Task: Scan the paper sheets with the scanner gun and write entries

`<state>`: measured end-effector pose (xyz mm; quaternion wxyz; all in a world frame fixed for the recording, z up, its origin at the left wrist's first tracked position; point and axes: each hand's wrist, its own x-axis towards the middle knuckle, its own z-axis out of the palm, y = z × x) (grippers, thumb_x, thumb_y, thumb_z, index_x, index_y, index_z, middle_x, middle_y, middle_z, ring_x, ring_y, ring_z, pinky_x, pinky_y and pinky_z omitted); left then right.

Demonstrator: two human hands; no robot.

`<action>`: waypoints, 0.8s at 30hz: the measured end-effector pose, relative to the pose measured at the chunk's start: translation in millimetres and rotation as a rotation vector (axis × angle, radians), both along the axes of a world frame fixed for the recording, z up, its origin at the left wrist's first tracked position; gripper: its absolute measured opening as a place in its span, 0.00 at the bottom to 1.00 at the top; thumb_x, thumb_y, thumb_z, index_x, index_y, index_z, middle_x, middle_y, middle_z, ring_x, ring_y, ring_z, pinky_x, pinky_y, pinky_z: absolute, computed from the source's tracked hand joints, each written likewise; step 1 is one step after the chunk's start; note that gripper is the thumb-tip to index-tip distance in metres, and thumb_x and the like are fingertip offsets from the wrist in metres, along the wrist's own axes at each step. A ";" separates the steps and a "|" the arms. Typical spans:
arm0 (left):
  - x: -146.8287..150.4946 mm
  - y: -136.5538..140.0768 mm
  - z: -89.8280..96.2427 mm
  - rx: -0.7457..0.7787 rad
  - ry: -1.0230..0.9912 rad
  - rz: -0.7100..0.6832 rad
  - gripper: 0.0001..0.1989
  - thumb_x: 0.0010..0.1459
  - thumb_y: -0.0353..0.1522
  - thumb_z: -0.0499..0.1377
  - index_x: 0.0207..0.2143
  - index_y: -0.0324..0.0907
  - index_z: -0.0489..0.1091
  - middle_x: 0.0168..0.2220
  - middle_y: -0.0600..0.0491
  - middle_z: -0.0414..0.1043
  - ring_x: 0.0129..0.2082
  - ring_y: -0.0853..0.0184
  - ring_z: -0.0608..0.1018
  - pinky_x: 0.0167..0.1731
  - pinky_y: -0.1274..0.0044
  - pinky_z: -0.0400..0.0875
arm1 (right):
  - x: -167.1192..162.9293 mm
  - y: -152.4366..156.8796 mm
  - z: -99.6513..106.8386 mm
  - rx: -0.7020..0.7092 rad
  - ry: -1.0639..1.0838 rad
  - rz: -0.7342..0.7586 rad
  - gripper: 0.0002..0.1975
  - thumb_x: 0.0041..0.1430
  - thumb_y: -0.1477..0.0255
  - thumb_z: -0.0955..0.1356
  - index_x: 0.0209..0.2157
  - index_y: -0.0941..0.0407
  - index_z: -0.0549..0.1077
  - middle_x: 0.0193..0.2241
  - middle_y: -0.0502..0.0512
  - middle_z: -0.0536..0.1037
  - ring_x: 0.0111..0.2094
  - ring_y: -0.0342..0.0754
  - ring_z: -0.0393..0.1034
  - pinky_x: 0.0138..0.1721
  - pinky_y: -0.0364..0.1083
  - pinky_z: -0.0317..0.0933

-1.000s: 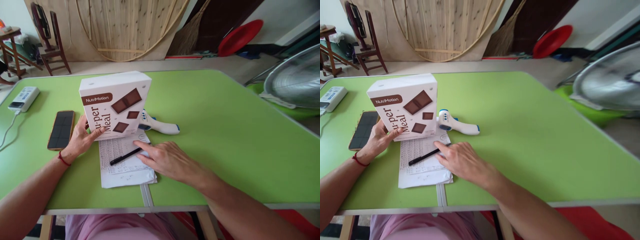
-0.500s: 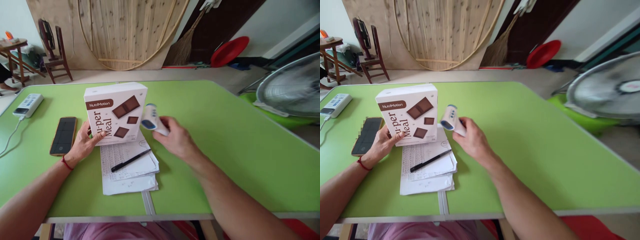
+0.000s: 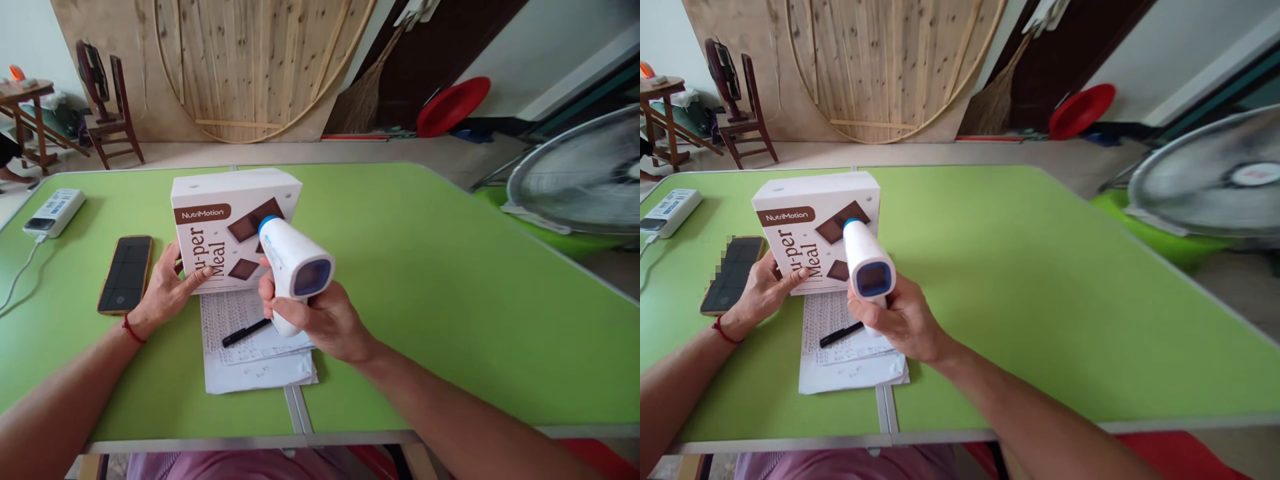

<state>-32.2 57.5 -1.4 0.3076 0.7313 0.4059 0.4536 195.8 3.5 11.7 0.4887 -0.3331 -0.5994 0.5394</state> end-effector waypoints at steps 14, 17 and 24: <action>3.4 -4.0 5.3 0.033 0.060 0.012 0.23 0.57 0.47 0.63 0.49 0.44 0.68 0.45 0.46 0.73 0.47 0.55 0.76 0.43 0.64 0.79 | 0.2 -1.7 0.5 -0.113 0.072 -0.058 0.09 0.51 0.67 0.72 0.32 0.56 0.73 0.27 0.51 0.74 0.24 0.42 0.68 0.25 0.45 0.68; 3.2 -3.6 4.7 0.042 0.074 0.010 0.22 0.57 0.46 0.63 0.49 0.44 0.68 0.44 0.46 0.72 0.46 0.56 0.76 0.41 0.64 0.79 | -0.1 -1.0 1.2 -0.113 0.086 -0.061 0.08 0.50 0.68 0.72 0.32 0.56 0.73 0.28 0.50 0.74 0.24 0.41 0.68 0.25 0.45 0.68; 2.4 -2.8 5.0 0.063 0.130 0.009 0.20 0.58 0.46 0.61 0.48 0.44 0.68 0.45 0.47 0.72 0.46 0.56 0.75 0.42 0.64 0.78 | 0.4 -1.7 3.7 -0.095 0.079 -0.046 0.06 0.51 0.70 0.71 0.30 0.56 0.73 0.27 0.50 0.74 0.24 0.41 0.68 0.26 0.45 0.68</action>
